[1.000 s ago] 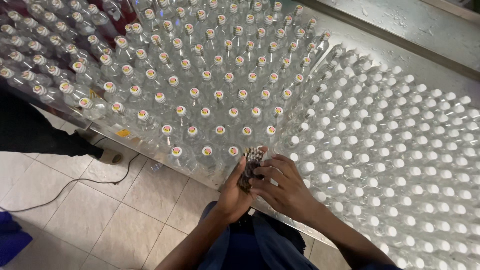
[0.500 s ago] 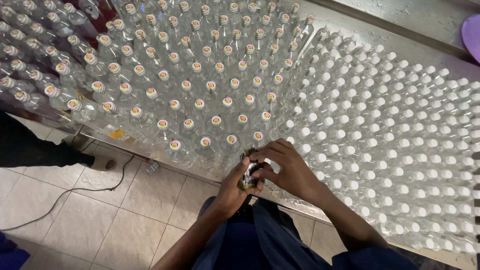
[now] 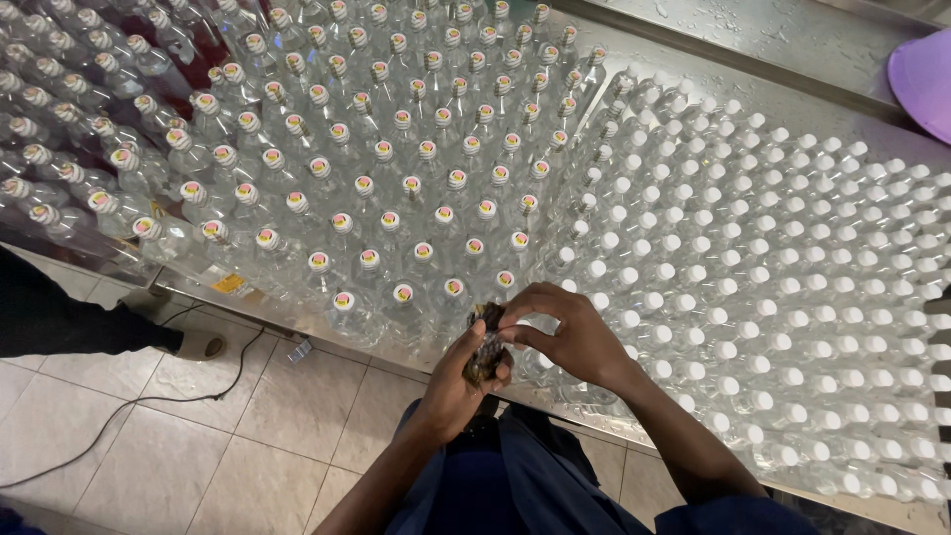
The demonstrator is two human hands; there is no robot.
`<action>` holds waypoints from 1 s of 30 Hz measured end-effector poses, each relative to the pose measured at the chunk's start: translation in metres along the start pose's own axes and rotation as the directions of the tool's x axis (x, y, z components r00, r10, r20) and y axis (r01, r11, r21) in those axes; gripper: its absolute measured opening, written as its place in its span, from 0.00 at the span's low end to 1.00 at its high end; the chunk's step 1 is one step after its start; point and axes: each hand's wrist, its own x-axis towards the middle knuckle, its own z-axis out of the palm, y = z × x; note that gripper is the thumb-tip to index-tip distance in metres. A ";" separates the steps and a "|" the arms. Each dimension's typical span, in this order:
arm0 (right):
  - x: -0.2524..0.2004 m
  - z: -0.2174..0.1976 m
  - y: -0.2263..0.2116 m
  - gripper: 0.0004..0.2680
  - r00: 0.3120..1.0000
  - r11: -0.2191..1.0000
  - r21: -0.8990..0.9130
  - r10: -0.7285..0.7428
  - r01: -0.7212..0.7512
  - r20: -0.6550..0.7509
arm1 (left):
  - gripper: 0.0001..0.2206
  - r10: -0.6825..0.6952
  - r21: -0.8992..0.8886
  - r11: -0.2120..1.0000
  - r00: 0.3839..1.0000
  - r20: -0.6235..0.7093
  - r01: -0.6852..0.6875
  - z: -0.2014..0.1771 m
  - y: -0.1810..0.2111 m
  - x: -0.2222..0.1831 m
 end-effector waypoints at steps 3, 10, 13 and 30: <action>0.001 -0.005 0.001 0.04 0.998 0.998 0.013 0.067 -0.067 0.008 | 0.28 -0.010 -0.003 1.000 1.000 -0.001 0.010 0.013 0.009 -0.003; -0.002 -0.010 0.007 0.08 0.987 0.986 0.062 0.158 -0.157 -0.009 | 0.25 -0.023 0.015 1.000 1.000 0.010 0.022 0.036 0.016 0.000; -0.008 -0.011 0.020 0.14 0.996 0.998 -0.010 0.055 -0.054 0.069 | 0.13 -0.031 -0.112 0.994 0.987 -0.159 0.013 0.059 0.025 -0.004; 0.024 -0.130 0.080 0.08 0.931 0.959 0.112 0.281 -0.261 -0.233 | 0.36 -0.093 -0.280 0.960 0.969 -0.229 0.026 -0.023 -0.003 0.002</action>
